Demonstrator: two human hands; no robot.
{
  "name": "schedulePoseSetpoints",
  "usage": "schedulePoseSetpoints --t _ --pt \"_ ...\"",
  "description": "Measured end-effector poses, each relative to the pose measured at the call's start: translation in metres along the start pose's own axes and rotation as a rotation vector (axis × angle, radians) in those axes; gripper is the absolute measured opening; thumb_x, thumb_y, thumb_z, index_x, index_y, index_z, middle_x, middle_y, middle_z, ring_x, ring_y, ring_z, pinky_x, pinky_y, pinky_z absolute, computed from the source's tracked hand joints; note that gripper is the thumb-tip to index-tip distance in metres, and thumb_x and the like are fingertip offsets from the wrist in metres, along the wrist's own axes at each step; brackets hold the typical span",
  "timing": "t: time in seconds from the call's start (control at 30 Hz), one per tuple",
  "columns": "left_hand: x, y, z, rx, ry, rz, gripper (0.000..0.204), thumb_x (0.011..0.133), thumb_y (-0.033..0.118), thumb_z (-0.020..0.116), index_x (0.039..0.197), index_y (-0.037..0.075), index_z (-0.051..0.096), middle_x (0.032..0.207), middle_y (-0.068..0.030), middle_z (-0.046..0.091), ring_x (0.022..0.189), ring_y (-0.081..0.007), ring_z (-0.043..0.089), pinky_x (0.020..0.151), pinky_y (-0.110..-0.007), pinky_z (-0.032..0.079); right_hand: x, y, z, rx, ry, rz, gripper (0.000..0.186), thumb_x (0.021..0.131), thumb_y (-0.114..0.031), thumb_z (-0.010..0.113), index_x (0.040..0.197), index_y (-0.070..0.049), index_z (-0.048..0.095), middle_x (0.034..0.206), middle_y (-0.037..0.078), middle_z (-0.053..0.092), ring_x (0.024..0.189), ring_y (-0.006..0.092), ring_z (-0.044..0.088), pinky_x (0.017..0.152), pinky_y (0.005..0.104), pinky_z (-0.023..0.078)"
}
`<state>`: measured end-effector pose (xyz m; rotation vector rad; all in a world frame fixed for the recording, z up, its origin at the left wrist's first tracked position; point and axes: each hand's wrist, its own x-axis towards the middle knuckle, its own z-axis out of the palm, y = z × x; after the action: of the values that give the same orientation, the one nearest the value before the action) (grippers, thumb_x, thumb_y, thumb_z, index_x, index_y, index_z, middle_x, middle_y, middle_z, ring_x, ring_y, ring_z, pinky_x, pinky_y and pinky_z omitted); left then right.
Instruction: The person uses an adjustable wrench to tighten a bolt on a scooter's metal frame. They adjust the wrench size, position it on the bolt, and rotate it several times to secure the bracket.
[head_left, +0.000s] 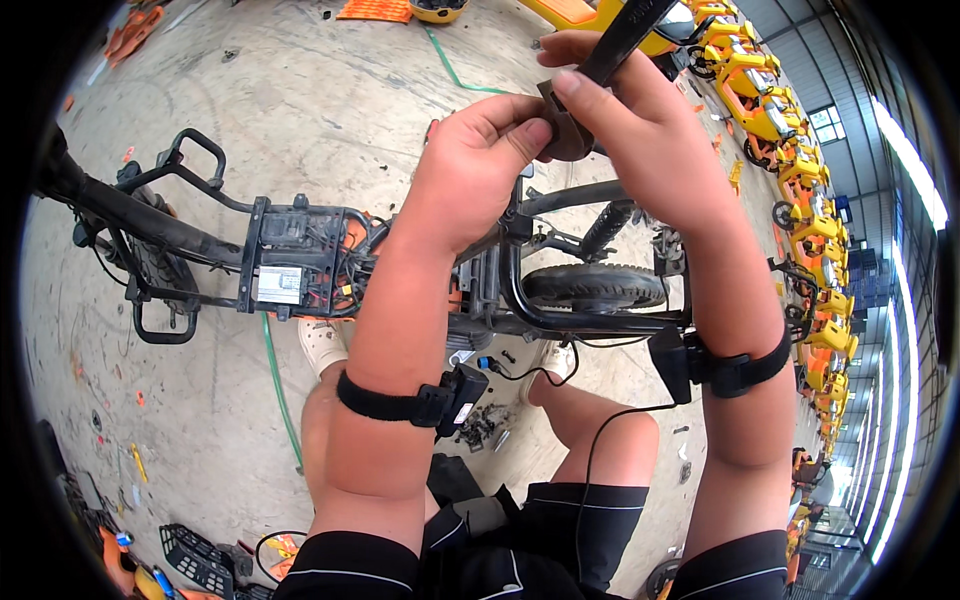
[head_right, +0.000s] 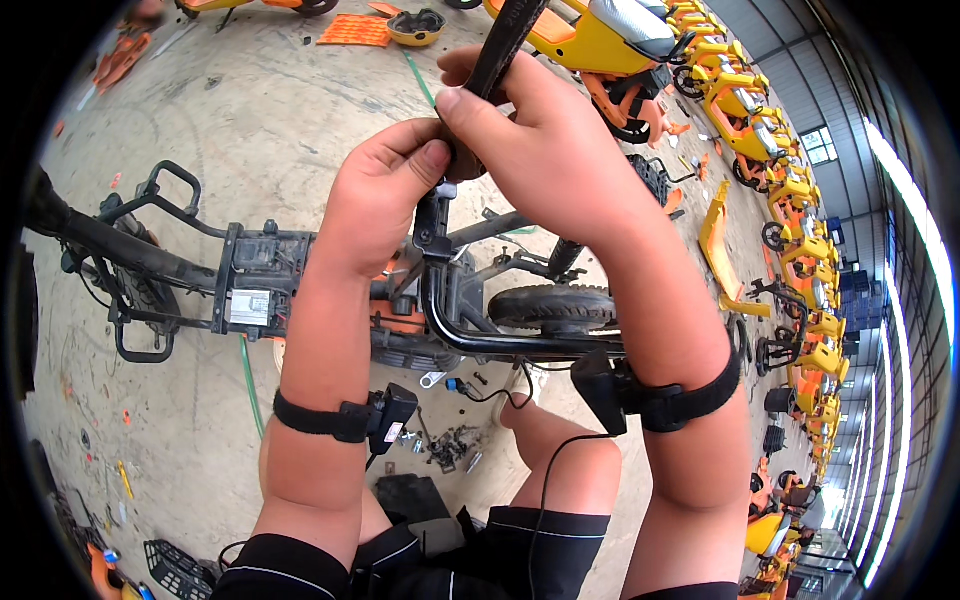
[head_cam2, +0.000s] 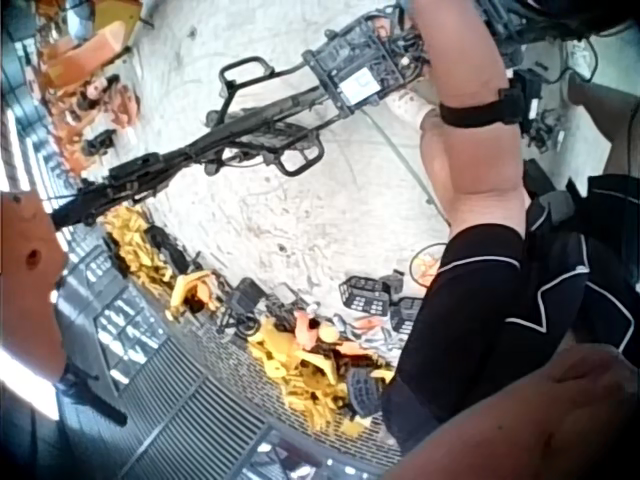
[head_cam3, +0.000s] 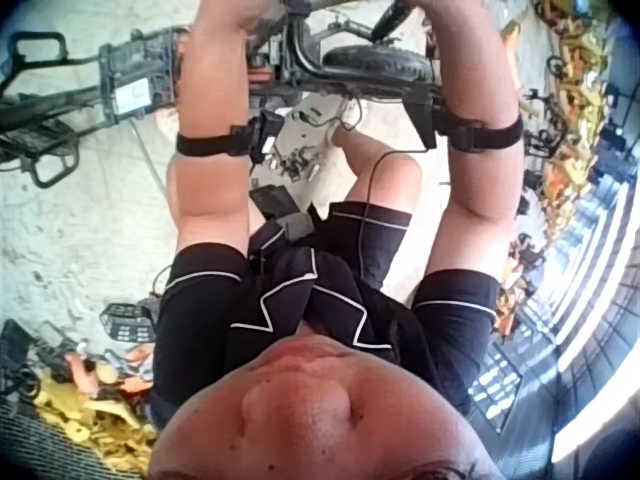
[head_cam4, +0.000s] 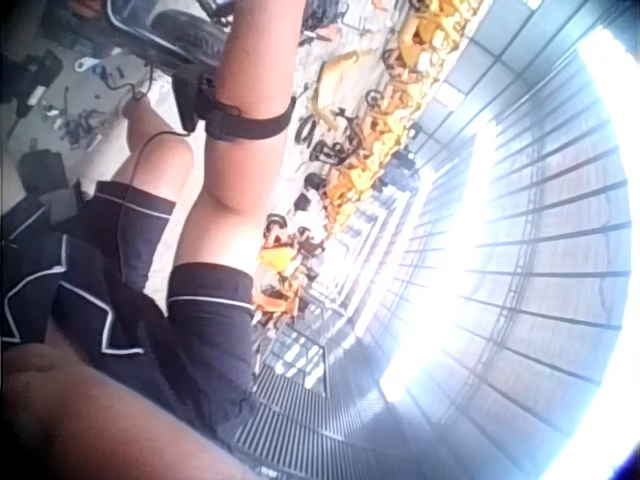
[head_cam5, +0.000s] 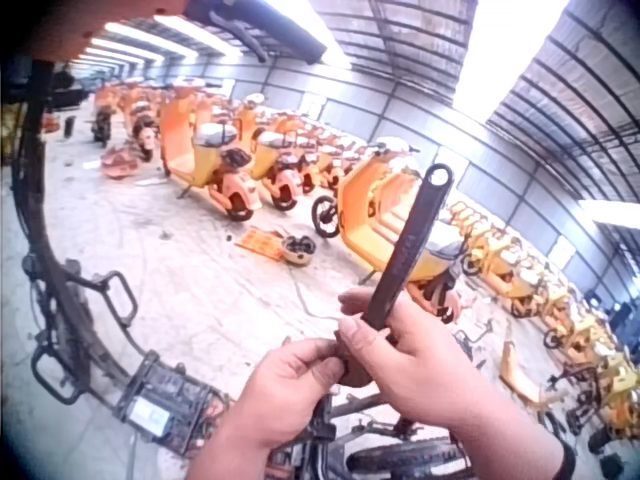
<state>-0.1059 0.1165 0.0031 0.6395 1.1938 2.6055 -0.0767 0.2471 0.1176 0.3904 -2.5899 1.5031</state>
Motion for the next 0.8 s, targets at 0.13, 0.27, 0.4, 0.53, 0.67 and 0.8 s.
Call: schedulePoseSetpoints --t 0.13,0.27,0.4,0.53,0.67,0.8 --pt "0.001 0.0 0.001 -0.011 0.0 0.001 0.023 0.102 0.009 0.06 0.118 -0.006 0.066 0.102 -0.0095 0.073 0.093 -0.0161 0.068 0.089 -0.03 0.053 0.01 0.006 -0.024 0.122 -0.282 -0.019 0.033 0.102 -0.014 0.061 0.131 0.003 0.056 0.097 0.006 0.066 0.089 0.0148 0.067 0.08 0.0299 0.056" --pt "0.003 -0.001 -0.001 0.066 0.016 -0.013 0.025 0.102 0.014 0.062 0.119 -0.003 0.066 0.101 -0.0076 0.073 0.09 -0.0143 0.065 0.086 -0.029 0.052 0.021 0.011 -0.035 0.207 -0.439 -0.028 0.028 0.102 -0.011 0.06 0.127 0.002 0.057 0.102 0.008 0.066 0.09 0.0161 0.065 0.082 0.032 0.055" --pt "0.004 0.0 -0.002 0.067 0.015 -0.036 0.024 0.101 0.015 0.064 0.118 -0.002 0.067 0.1 -0.0065 0.073 0.087 -0.0138 0.064 0.085 -0.029 0.052 0.029 0.008 -0.038 0.178 -0.498 -0.034 0.028 0.102 -0.012 0.061 0.126 0.002 0.057 0.104 0.008 0.066 0.092 0.0166 0.065 0.084 0.0329 0.056" --pt "0.005 -0.002 -0.008 0.065 -0.018 -0.017 0.024 0.101 0.017 0.065 0.117 -0.001 0.068 0.1 -0.0062 0.073 0.087 -0.0135 0.064 0.085 -0.029 0.052 0.029 0.011 -0.037 0.204 -0.5 -0.045 0.028 0.102 -0.012 0.063 0.125 0.002 0.057 0.105 0.008 0.066 0.092 0.0162 0.065 0.084 0.0328 0.056" --pt "0.006 -0.012 -0.01 0.02 -0.041 0.025 0.028 0.1 0.02 0.067 0.119 -0.001 0.068 0.098 -0.0055 0.073 0.087 -0.0132 0.064 0.084 -0.029 0.052 0.026 0.01 -0.039 0.246 -0.497 -0.026 0.028 0.101 -0.013 0.065 0.124 0.001 0.059 0.106 0.007 0.066 0.094 0.0154 0.065 0.085 0.0329 0.056" --pt "0.004 -0.014 -0.011 -0.092 -0.063 0.021 0.031 0.098 0.023 0.069 0.118 0.0 0.069 0.097 -0.0043 0.072 0.088 -0.013 0.065 0.083 -0.028 0.052 0.025 0.012 -0.036 0.218 -0.454 -0.02 0.028 0.098 -0.017 0.069 0.119 0.001 0.062 0.106 0.006 0.066 0.095 0.0135 0.065 0.086 0.0314 0.055"
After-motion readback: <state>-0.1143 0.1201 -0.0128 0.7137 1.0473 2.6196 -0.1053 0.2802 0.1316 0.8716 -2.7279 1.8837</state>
